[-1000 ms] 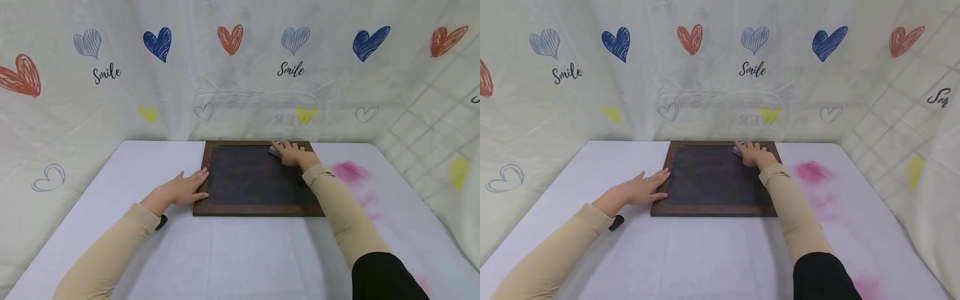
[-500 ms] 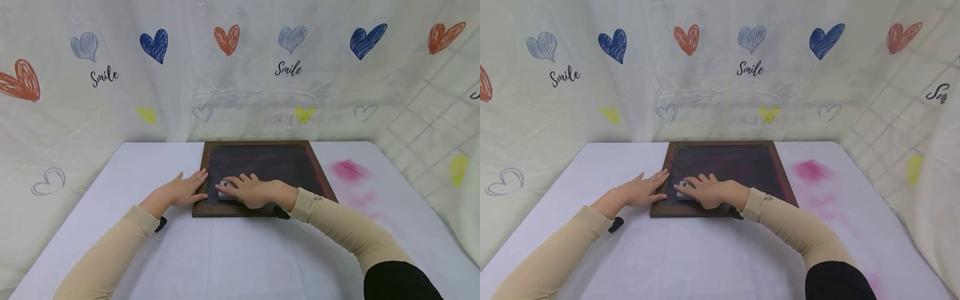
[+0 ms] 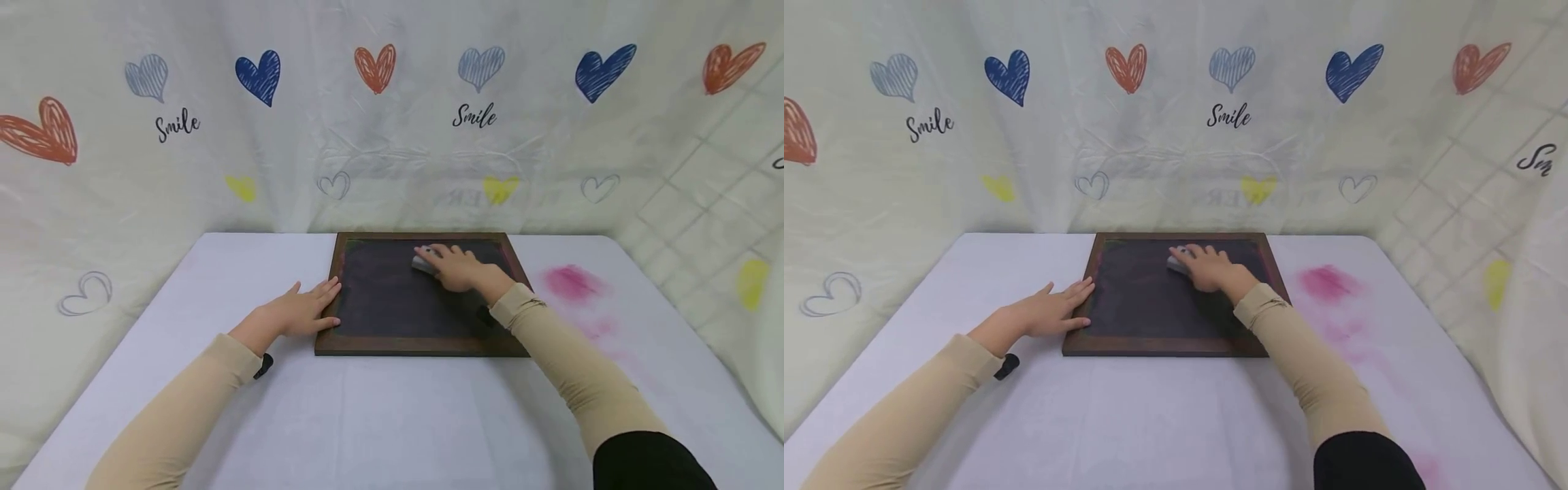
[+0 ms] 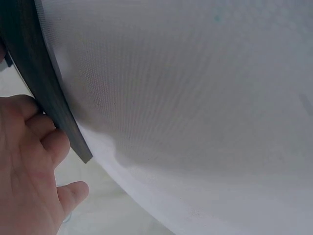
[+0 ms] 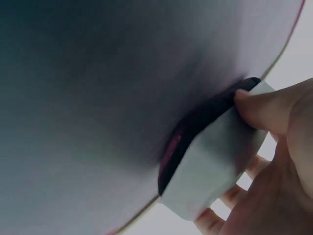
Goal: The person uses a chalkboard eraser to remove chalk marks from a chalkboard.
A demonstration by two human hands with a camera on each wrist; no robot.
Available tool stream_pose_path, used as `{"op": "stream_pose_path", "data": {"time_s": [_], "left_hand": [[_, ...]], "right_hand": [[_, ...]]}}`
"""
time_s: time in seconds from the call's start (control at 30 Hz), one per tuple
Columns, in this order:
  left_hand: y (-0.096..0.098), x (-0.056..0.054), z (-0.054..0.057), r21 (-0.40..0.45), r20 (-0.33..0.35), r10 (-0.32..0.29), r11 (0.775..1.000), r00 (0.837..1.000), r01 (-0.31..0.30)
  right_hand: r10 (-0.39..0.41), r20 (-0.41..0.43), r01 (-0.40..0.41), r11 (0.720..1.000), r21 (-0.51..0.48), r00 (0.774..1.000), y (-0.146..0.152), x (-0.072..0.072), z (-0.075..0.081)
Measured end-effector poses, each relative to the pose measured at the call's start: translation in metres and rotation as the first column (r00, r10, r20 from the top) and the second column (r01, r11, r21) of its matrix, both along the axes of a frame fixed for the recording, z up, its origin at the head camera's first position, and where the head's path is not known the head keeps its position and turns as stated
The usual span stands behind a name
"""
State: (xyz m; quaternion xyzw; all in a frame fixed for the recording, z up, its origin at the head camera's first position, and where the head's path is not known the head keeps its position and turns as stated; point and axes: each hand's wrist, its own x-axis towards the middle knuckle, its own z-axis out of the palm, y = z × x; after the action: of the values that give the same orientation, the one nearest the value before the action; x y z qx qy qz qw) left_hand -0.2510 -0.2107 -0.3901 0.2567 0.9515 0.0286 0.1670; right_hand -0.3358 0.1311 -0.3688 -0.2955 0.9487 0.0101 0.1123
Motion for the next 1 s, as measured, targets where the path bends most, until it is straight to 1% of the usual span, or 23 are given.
{"op": "stream_pose_path", "data": {"time_s": [0.07, 0.13, 0.17, 0.2, 0.27, 0.3, 0.37, 0.43, 0.5, 0.6, 0.67, 0.73, 0.8, 0.87, 0.9, 0.93, 1.0], "left_hand": [[0.001, 0.000, -0.002, 0.003, 0.004, -0.005, 1.000, 1.000, 0.005], [0.002, 0.000, -0.003, 0.004, 0.007, -0.005, 1.000, 1.000, 0.005], [0.002, 0.001, -0.003, 0.002, 0.007, -0.004, 1.000, 1.000, 0.004], [0.002, 0.001, -0.003, 0.000, 0.006, -0.003, 1.000, 1.000, 0.003], [0.002, 0.001, -0.003, -0.002, 0.002, 0.001, 1.000, 1.000, -0.001], [0.003, 0.001, -0.003, -0.002, 0.001, 0.002, 1.000, 1.000, -0.002], [0.003, 0.001, -0.003, -0.001, 0.002, 0.002, 1.000, 1.000, -0.002], [0.003, 0.001, -0.002, 0.000, 0.005, -0.001, 1.000, 1.000, 0.001], [0.003, 0.001, -0.002, -0.005, 0.007, 0.000, 1.000, 1.000, 0.000], [0.002, 0.001, -0.001, -0.012, 0.001, 0.003, 1.000, 1.000, -0.003], [0.000, 0.002, 0.000, -0.011, -0.003, 0.008, 1.000, 1.000, -0.008], [-0.001, 0.001, 0.002, -0.008, -0.005, 0.009, 1.000, 1.000, -0.009], [-0.001, 0.002, 0.003, -0.003, -0.003, 0.008, 1.000, 1.000, -0.008], [0.000, 0.002, 0.003, 0.002, -0.002, 0.006, 1.000, 1.000, -0.006], [0.000, 0.002, 0.003, 0.004, -0.002, 0.004, 1.000, 1.000, -0.004], [0.001, 0.002, 0.003, 0.007, -0.002, 0.002, 1.000, 1.000, -0.002], [0.002, 0.002, 0.003, 0.008, -0.003, -0.002, 1.000, 1.000, 0.002]], "right_hand": [[-0.131, 0.012, 0.131, 0.991, -0.024, 0.991, 0.026, -0.013, 0.000], [-0.237, 0.034, 0.238, 0.970, -0.041, 0.971, 0.049, -0.020, 0.001], [-0.274, 0.041, 0.276, 0.960, -0.046, 0.961, 0.058, -0.022, 0.001], [-0.305, 0.052, 0.307, 0.950, -0.053, 0.951, 0.065, -0.024, 0.002], [-0.338, 0.065, 0.342, 0.938, -0.063, 0.939, 0.074, -0.025, 0.003], [-0.346, 0.069, 0.351, 0.934, -0.066, 0.936, 0.076, -0.024, 0.003], [-0.342, 0.067, 0.346, 0.936, -0.064, 0.937, 0.076, -0.022, 0.003], [-0.311, 0.057, 0.314, 0.948, -0.054, 0.949, 0.074, -0.017, 0.002], [-0.254, 0.040, 0.256, 0.966, -0.037, 0.966, 0.070, -0.011, 0.001], [-0.118, 0.019, 0.119, 0.992, -0.038, 0.993, 0.061, 0.006, 0.000], [-0.013, 0.020, 0.014, 0.998, -0.056, 1.000, 0.050, 0.023, 0.001], [0.095, 0.017, -0.093, 0.993, -0.076, 0.995, 0.036, 0.045, 0.001], [0.189, 0.001, -0.188, 0.978, -0.091, 0.982, 0.023, 0.066, 0.001], [0.255, -0.032, -0.257, 0.961, -0.099, 0.966, 0.015, 0.081, 0.000], [0.278, -0.052, -0.282, 0.954, -0.098, 0.959, 0.015, 0.084, -0.001], [0.293, -0.064, -0.299, 0.949, -0.103, 0.954, 0.015, 0.085, -0.003], [0.297, -0.082, -0.305, 0.946, -0.113, 0.951, 0.021, 0.081, -0.005]]}}
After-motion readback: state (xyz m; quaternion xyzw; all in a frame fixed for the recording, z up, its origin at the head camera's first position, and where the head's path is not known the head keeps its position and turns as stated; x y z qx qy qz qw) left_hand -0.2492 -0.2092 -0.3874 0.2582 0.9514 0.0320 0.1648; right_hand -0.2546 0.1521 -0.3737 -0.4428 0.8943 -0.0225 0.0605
